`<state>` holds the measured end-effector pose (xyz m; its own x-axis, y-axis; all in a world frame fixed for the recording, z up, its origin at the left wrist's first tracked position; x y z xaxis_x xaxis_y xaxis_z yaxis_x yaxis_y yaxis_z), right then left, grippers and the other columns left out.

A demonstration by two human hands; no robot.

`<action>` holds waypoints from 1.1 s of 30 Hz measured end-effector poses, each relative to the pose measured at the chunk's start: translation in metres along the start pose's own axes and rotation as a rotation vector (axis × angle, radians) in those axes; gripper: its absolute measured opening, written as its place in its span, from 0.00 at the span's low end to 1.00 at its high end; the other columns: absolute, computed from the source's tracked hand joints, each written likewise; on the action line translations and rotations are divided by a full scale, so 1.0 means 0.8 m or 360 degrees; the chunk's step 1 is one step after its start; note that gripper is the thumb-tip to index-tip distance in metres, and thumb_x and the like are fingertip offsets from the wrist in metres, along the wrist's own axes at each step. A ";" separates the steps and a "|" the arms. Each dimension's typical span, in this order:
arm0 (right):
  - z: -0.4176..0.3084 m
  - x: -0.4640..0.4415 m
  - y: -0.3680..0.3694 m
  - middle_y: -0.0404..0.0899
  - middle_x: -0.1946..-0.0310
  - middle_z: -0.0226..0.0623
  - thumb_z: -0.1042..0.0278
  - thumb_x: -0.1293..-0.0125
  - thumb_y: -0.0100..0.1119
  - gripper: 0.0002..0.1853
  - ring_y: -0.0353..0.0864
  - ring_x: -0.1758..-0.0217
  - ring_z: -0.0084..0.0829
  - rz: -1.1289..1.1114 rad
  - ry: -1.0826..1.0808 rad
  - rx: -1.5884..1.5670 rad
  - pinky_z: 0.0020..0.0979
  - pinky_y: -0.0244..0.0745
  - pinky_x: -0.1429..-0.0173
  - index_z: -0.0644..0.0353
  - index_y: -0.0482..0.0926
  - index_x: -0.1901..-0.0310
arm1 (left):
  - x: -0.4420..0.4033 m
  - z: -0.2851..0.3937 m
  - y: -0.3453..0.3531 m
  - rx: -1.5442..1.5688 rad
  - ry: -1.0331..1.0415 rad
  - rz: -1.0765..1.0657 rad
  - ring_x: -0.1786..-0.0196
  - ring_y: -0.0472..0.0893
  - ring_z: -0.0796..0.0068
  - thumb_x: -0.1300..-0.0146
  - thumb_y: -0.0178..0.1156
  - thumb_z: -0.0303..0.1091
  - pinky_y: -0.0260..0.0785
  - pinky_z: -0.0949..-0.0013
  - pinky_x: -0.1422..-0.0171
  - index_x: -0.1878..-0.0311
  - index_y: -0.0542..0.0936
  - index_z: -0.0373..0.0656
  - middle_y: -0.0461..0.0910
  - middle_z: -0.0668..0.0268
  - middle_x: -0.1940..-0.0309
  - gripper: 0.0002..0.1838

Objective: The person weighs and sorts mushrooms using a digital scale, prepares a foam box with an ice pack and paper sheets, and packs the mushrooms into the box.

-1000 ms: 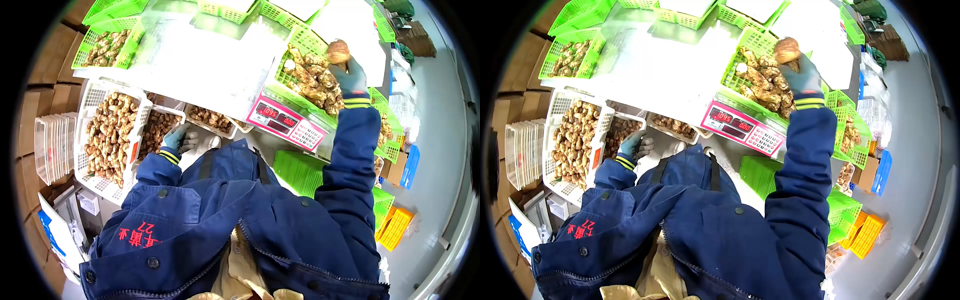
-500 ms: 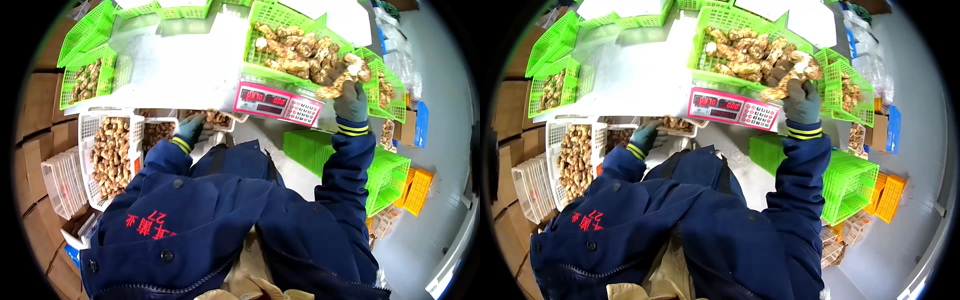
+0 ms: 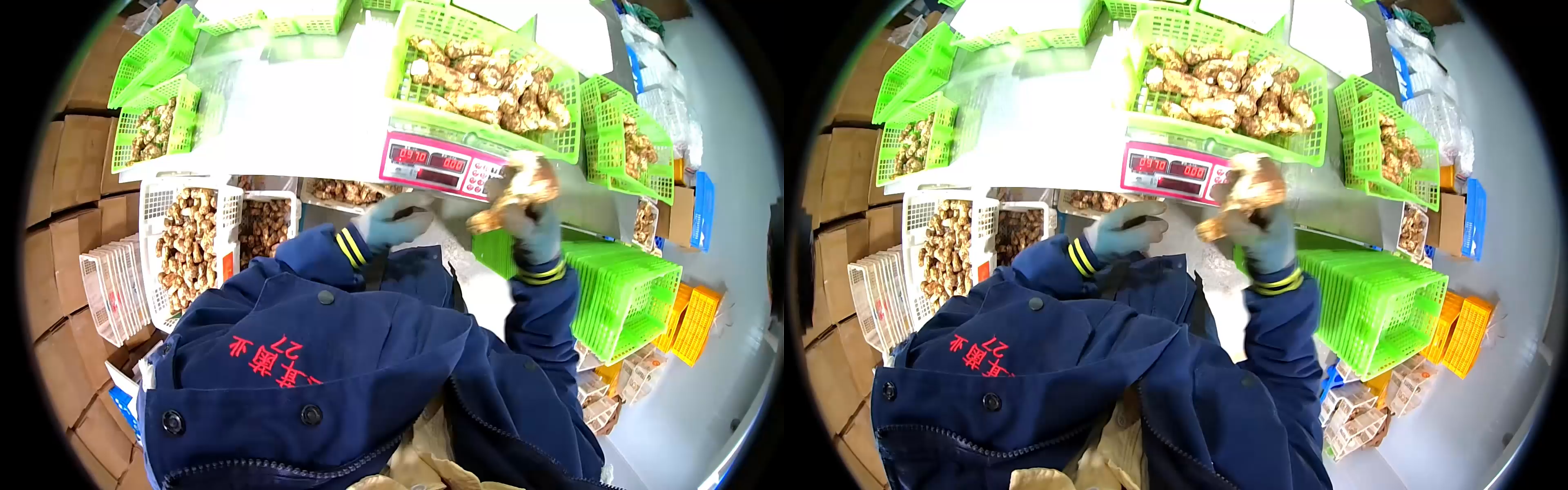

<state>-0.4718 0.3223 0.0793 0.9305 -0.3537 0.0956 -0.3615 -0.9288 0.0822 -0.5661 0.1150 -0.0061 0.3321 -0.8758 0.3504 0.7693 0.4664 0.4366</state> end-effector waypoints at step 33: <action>-0.013 -0.149 -0.033 0.76 0.63 0.49 0.62 0.44 0.56 0.22 0.78 0.67 0.50 0.0371 -0.0321 0.1850 0.44 0.72 0.65 0.57 0.67 0.48 | -0.174 0.242 0.002 -0.2456 0.1179 0.0764 0.61 0.75 0.52 0.47 0.58 0.40 0.67 0.57 0.58 0.53 0.72 0.33 0.75 0.49 0.68 0.23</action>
<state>-0.5742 0.3899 0.0760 0.8800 -0.4411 -0.1760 -0.3485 -0.3482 -0.8702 -0.7172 0.2619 0.1062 0.4781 -0.7815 -0.4008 0.1599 0.5262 -0.8352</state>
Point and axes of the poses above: each hand's wrist, its own x-axis away from the middle knuckle, its own y-axis out of the palm, z = x × y, the point moved 3 cm from there along -x, towards the middle knuckle
